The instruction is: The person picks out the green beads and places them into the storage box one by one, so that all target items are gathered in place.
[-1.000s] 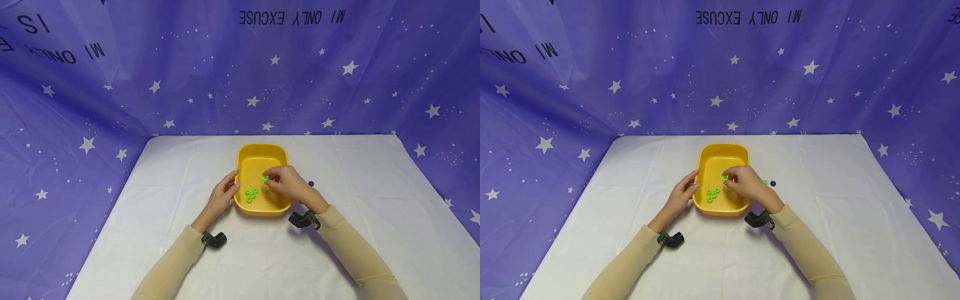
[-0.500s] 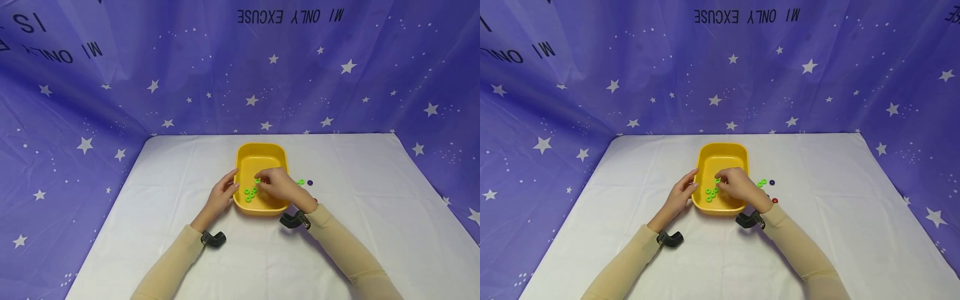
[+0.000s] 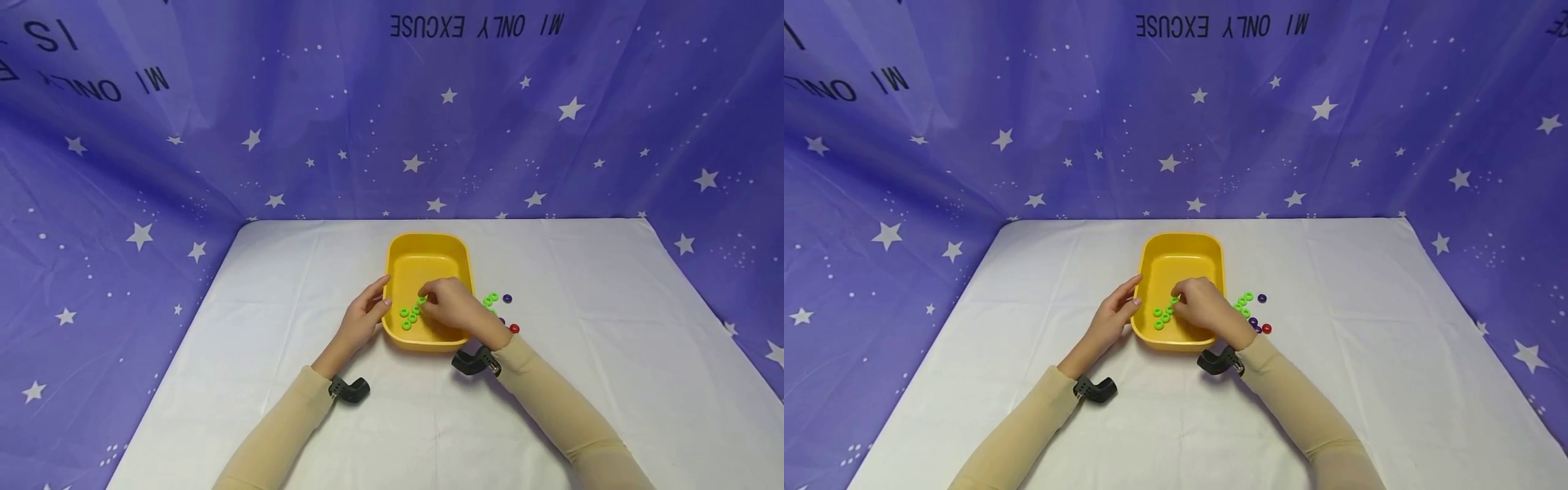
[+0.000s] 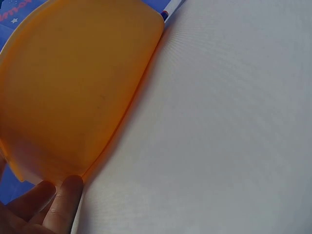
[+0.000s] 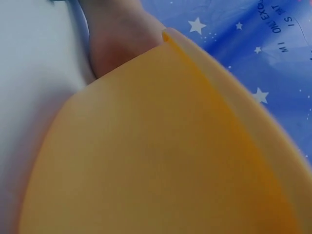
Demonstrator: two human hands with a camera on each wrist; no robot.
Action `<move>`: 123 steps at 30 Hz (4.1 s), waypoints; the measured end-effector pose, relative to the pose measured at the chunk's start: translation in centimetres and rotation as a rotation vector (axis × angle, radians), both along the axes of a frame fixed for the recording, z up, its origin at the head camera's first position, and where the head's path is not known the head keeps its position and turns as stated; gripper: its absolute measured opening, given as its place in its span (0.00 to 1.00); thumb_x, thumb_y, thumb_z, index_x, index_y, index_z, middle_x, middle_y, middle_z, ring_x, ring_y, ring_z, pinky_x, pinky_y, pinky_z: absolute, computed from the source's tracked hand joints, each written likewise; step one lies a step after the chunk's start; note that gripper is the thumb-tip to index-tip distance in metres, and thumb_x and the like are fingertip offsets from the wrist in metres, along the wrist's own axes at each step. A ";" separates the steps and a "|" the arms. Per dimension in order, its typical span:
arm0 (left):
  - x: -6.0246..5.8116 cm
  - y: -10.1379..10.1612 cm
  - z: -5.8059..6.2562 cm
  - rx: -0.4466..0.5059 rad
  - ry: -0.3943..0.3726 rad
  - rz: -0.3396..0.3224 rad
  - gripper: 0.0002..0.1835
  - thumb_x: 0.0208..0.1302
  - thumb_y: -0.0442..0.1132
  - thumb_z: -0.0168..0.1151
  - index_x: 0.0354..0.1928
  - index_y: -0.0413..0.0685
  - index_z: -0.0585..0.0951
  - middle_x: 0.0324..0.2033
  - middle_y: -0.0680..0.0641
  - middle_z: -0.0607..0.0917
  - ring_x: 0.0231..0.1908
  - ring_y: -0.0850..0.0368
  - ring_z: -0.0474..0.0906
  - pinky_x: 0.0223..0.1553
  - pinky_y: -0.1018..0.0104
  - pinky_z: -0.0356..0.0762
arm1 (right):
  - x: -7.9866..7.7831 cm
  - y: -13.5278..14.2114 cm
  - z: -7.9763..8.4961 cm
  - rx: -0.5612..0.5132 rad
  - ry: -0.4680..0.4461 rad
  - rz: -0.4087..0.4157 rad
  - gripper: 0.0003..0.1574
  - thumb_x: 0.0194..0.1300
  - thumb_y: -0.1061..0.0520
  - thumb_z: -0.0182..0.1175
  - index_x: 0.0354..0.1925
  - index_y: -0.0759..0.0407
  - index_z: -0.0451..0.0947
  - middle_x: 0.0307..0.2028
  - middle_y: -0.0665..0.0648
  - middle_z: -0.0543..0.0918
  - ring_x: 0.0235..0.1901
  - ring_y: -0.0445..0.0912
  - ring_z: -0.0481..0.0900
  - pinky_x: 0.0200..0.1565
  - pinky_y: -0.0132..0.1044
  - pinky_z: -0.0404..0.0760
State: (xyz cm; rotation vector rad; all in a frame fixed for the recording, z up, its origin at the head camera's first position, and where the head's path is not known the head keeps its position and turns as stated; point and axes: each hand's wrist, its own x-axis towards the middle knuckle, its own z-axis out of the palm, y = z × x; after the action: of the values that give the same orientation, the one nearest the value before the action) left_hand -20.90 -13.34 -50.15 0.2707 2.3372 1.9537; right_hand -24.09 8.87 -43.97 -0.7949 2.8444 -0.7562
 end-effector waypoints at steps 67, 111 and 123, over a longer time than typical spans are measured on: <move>0.2 0.1 0.3 0.007 -0.002 0.008 0.28 0.77 0.38 0.54 0.77 0.52 0.66 0.73 0.37 0.70 0.67 0.38 0.74 0.58 0.48 0.85 | -0.5 4.8 1.7 -0.228 0.055 -0.026 0.15 0.68 0.58 0.65 0.50 0.66 0.86 0.36 0.57 0.89 0.31 0.43 0.80 0.35 0.30 0.81; 0.4 0.1 1.2 -0.004 -0.036 -0.002 0.29 0.77 0.36 0.53 0.77 0.49 0.64 0.73 0.35 0.69 0.67 0.37 0.74 0.58 0.49 0.84 | -1.8 13.3 -2.8 0.036 -0.047 -0.197 0.20 0.62 0.63 0.66 0.53 0.67 0.85 0.46 0.65 0.87 0.44 0.54 0.82 0.54 0.55 0.84; 0.2 0.0 0.6 0.002 -0.016 0.000 0.29 0.77 0.39 0.54 0.77 0.53 0.65 0.74 0.38 0.69 0.67 0.38 0.75 0.57 0.50 0.85 | -2.1 13.4 -3.3 0.040 -0.022 -0.202 0.18 0.61 0.64 0.64 0.50 0.66 0.86 0.43 0.64 0.87 0.41 0.54 0.81 0.51 0.54 0.85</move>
State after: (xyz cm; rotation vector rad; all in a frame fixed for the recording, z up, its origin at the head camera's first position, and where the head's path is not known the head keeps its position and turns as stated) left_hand -20.70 -13.36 -49.60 0.2544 2.3258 1.9503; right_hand -26.19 22.28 -47.26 -0.4950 2.9404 -0.7223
